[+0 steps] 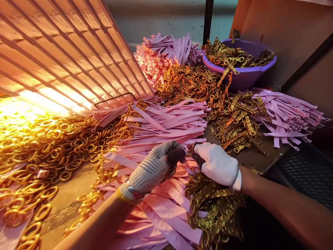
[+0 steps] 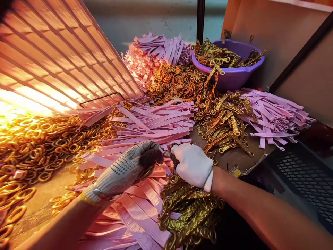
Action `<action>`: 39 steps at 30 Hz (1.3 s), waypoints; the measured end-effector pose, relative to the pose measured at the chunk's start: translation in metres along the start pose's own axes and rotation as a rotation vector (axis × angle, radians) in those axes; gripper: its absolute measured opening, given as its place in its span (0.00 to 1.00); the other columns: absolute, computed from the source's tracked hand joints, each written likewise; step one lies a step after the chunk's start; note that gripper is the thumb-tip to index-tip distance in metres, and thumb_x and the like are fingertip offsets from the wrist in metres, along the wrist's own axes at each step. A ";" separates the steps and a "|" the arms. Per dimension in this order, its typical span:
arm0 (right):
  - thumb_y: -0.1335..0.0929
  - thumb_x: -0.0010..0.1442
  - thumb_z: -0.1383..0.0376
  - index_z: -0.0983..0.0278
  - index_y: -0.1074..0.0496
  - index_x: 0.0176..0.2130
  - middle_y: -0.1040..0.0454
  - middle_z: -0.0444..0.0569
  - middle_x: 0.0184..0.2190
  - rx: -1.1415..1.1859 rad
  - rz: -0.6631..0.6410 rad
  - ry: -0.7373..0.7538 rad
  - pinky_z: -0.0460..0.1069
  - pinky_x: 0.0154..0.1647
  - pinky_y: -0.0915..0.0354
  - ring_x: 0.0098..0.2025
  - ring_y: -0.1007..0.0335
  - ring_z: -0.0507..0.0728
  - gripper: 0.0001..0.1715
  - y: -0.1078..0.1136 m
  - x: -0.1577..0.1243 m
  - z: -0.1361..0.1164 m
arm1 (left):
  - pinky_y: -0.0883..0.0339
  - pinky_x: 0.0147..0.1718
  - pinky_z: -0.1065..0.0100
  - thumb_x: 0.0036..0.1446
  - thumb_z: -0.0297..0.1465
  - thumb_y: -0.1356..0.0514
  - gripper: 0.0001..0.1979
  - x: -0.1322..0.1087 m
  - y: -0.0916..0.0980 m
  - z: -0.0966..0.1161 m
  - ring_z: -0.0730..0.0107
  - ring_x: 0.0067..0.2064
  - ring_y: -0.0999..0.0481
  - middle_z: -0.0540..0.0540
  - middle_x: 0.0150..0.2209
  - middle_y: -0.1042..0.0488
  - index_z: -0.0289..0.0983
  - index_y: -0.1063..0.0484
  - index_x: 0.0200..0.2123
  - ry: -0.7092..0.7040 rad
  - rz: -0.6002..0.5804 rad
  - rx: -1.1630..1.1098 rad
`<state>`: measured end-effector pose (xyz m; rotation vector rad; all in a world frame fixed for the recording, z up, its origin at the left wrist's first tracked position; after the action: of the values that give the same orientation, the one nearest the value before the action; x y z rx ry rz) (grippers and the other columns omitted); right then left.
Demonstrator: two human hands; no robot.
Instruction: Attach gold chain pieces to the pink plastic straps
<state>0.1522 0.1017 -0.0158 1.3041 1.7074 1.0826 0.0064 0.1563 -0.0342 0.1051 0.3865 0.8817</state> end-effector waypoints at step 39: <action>0.37 0.63 0.65 0.65 0.31 0.46 0.20 0.53 0.32 -0.234 -0.131 -0.138 0.49 0.27 0.47 0.31 0.26 0.58 0.12 0.006 -0.004 -0.025 | 0.37 0.28 0.73 0.45 0.38 0.28 0.17 -0.014 -0.033 -0.019 0.73 0.29 0.29 0.45 0.31 0.24 0.32 0.24 0.33 0.039 -0.239 -0.600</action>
<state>0.1327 0.0934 -0.0001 1.0800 1.4931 1.0553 0.0156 0.1238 -0.0557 -0.5026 0.1531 0.7318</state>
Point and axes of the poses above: each hand's wrist, its own x-axis towards the middle knuckle, its own y-axis out of the back of the hand, z = x × y, the point moved 6 cm from there along x, towards the middle knuckle
